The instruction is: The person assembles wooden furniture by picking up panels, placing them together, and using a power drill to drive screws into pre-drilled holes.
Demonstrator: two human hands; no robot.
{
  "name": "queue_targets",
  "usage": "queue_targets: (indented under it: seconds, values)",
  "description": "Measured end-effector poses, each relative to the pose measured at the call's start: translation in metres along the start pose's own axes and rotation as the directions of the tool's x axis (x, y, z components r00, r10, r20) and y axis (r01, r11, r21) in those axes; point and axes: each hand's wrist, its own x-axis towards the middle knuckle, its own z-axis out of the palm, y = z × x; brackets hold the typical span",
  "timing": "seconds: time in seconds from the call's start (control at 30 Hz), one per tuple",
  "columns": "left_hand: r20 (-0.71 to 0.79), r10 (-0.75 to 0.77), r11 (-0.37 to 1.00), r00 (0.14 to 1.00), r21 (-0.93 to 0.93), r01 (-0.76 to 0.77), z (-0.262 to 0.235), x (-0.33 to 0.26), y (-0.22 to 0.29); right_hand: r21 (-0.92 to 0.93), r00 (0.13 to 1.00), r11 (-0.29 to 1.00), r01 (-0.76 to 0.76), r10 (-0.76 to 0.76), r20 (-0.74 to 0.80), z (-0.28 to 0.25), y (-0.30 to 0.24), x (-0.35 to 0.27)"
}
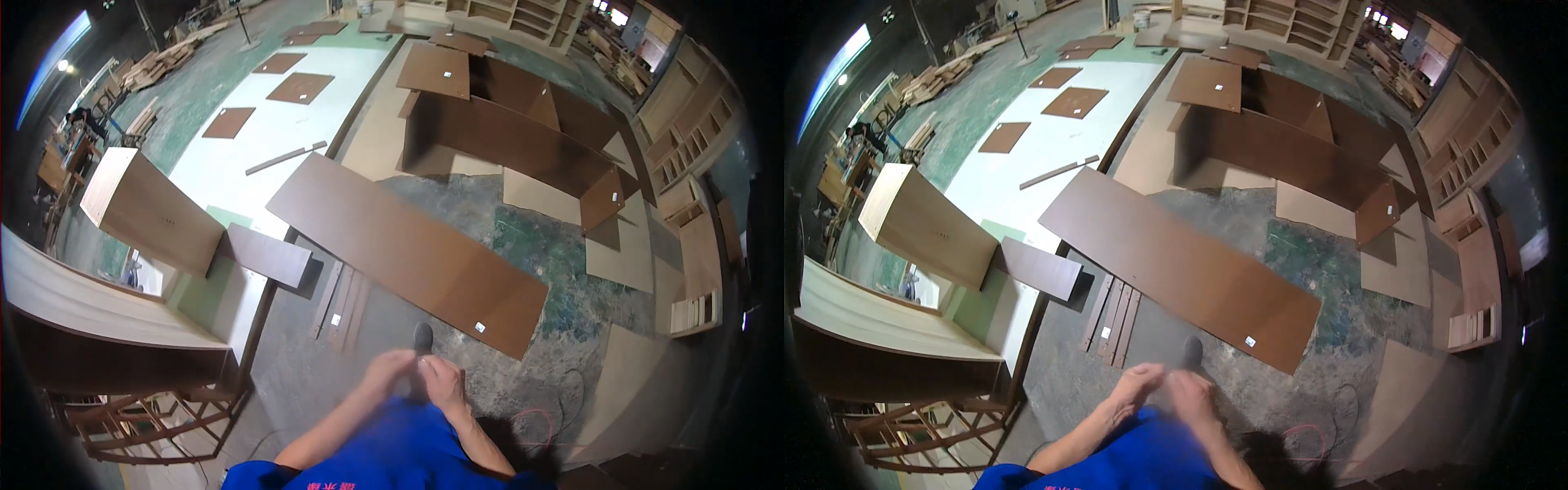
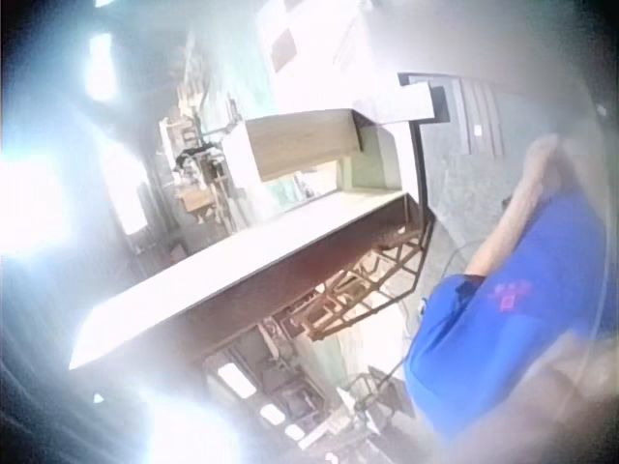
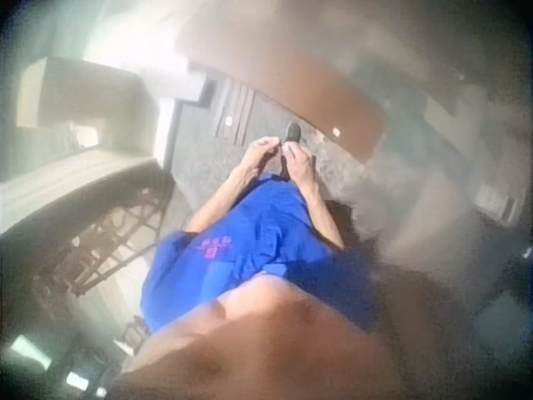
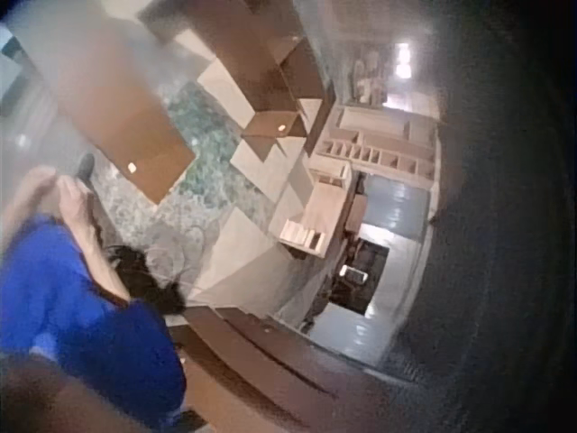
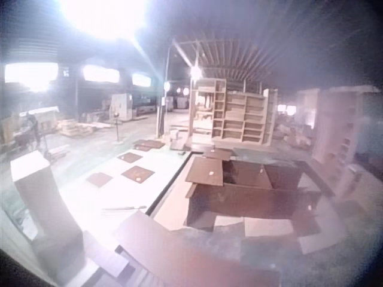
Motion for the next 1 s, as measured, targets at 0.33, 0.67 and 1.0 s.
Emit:
queue_targets:
  seconds: [0.33, 0.67, 1.0]
  values:
    - [-0.369, 0.247, 0.939, 0.896, 0.319, -0.127, 0.051, 0.119, 0.119, 0.508, 0.852, 0.76, -0.404, 0.112, 0.511, 0.002, 0.025, 0.218]
    - [-0.584, 0.237, 0.846, 0.776, -0.269, -0.461, -0.042, 0.216, 0.224, -0.059, 0.703, 0.972, 0.23, -0.124, 0.701, 0.047, 0.044, 0.4]
    - [-0.679, 0.229, 0.747, 0.698, -0.337, -0.573, -0.146, 0.327, 0.344, -0.291, 0.904, 0.934, -0.208, 0.297, 0.307, 0.017, 0.142, 0.58]
